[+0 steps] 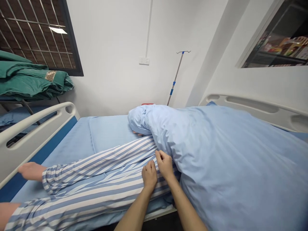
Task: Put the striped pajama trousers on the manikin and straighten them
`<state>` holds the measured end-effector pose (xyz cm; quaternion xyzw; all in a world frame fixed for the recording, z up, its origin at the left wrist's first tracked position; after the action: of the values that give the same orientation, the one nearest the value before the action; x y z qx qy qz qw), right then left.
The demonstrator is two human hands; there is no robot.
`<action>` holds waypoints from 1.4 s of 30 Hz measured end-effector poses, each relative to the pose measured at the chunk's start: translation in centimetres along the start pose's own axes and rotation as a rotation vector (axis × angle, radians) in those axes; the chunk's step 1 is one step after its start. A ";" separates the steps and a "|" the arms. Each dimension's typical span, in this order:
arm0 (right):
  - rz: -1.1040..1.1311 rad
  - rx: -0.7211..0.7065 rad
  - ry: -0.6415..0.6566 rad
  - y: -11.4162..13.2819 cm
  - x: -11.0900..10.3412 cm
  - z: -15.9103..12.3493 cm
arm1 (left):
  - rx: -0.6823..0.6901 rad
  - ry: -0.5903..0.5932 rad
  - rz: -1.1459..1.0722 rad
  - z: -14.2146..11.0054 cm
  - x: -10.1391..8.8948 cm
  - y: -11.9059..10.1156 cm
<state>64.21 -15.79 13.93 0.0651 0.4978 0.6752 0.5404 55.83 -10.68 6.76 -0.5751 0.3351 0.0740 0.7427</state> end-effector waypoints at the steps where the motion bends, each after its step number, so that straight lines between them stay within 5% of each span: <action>1: -0.046 0.003 -0.009 -1.1 0.2 -0.2 | -0.004 -0.004 0.001 0.0 0.1 0.1; 7: -0.328 0.071 0.025 -6.3 1.6 -1.9 | -0.034 0.037 0.047 -0.1 0.9 0.3; 12: -0.421 0.079 0.087 -5.9 1.8 -1.9 | -0.004 0.089 -0.047 0.1 0.2 0.6; 15: -0.469 0.086 0.095 -5.6 1.6 -1.9 | 0.000 0.078 -0.130 0.3 -2.4 2.7; 19: -0.503 0.099 0.124 -6.0 1.8 -2.0 | -0.053 -0.011 -0.143 0.4 -9.9 8.6; 26: -0.539 0.111 0.181 -7.0 2.3 -1.8 | -0.099 -0.249 -0.145 -0.4 -28.0 19.1; 29: -0.554 0.149 0.198 -7.4 2.4 -1.7 | -0.134 -0.334 -0.174 -1.5 -32.5 22.5; 32: -0.558 0.155 0.190 -7.4 2.5 -1.7 | -0.178 -0.390 -0.071 -3.1 -33.8 24.9; 38: -0.568 0.207 0.201 -7.6 2.6 -1.1 | -0.289 -0.326 0.282 -4.4 -32.8 25.7; 42: -0.521 0.243 0.239 -5.1 5.3 -1.5 | -0.280 -0.298 0.356 -4.3 -32.8 25.8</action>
<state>64.50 -12.93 7.01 -0.0803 0.6348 0.4523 0.6213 16.20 2.89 4.60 -0.5871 0.3046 0.3327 0.6722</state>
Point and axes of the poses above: each hand's wrist, its own z-axis towards the middle knuckle, its own x-axis out of the palm, y = z × x, the point moved 6 cm from there along z, towards the middle knuckle, and after that the axes turned 1 degree about -z, right-handed, at the moved point
